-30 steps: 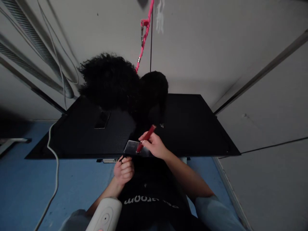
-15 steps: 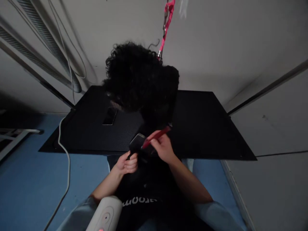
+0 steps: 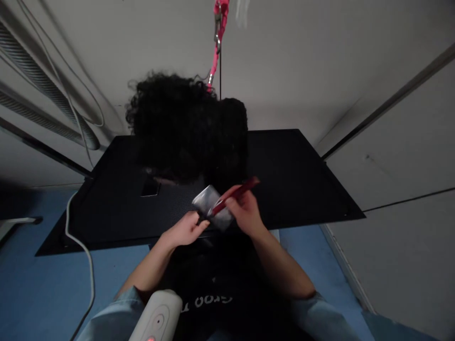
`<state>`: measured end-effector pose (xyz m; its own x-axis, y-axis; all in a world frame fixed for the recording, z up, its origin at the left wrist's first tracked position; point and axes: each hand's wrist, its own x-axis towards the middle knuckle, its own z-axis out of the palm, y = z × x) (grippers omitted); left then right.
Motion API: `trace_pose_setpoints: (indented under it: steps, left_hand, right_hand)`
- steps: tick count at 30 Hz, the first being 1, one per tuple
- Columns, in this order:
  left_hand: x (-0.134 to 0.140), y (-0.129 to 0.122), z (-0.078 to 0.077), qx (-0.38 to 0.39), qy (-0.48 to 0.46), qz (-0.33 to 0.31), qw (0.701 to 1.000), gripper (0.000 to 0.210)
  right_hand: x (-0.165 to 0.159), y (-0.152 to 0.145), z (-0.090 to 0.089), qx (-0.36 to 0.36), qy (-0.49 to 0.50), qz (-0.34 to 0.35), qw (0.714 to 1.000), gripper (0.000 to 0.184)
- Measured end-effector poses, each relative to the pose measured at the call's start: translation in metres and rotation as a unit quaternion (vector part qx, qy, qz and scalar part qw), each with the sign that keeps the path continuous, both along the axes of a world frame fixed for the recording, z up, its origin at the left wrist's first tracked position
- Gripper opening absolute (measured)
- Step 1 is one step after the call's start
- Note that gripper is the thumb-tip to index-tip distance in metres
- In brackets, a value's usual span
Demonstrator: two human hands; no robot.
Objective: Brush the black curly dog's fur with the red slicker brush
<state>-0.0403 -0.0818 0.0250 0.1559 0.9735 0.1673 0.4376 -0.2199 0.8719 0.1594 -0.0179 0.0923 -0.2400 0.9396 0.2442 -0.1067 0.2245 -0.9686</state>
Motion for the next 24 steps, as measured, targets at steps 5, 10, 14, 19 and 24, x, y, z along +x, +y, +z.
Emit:
trace_pose_setpoints:
  steps: [5, 10, 14, 19, 24]
  left_hand:
    - [0.01, 0.0, -0.003, 0.086, 0.163, -0.006, 0.983, 0.023]
    - [0.02, 0.005, -0.006, 0.158, 0.208, 0.009, 0.965, 0.021]
    - [0.026, 0.01, -0.01, 0.182, 0.196, 0.057, 0.962, 0.022]
    - [0.03, 0.006, -0.014, 0.104, 0.108, 0.063, 0.987, 0.024]
    - [0.034, -0.003, -0.015, -0.099, -0.193, -0.009, 0.976, 0.038]
  right_hand:
    - [0.001, -0.011, 0.001, -0.006, -0.018, -0.065, 0.998, 0.019]
    - [0.006, -0.014, 0.011, -0.002, -0.092, -0.017, 0.996, 0.012]
    - [0.012, -0.01, 0.02, 0.035, -0.087, -0.137, 0.986, 0.015]
    - [0.013, 0.001, 0.018, 0.02, -0.095, -0.027, 0.995, 0.013]
    - [0.011, 0.012, 0.012, 0.014, -0.062, 0.025, 0.998, 0.018]
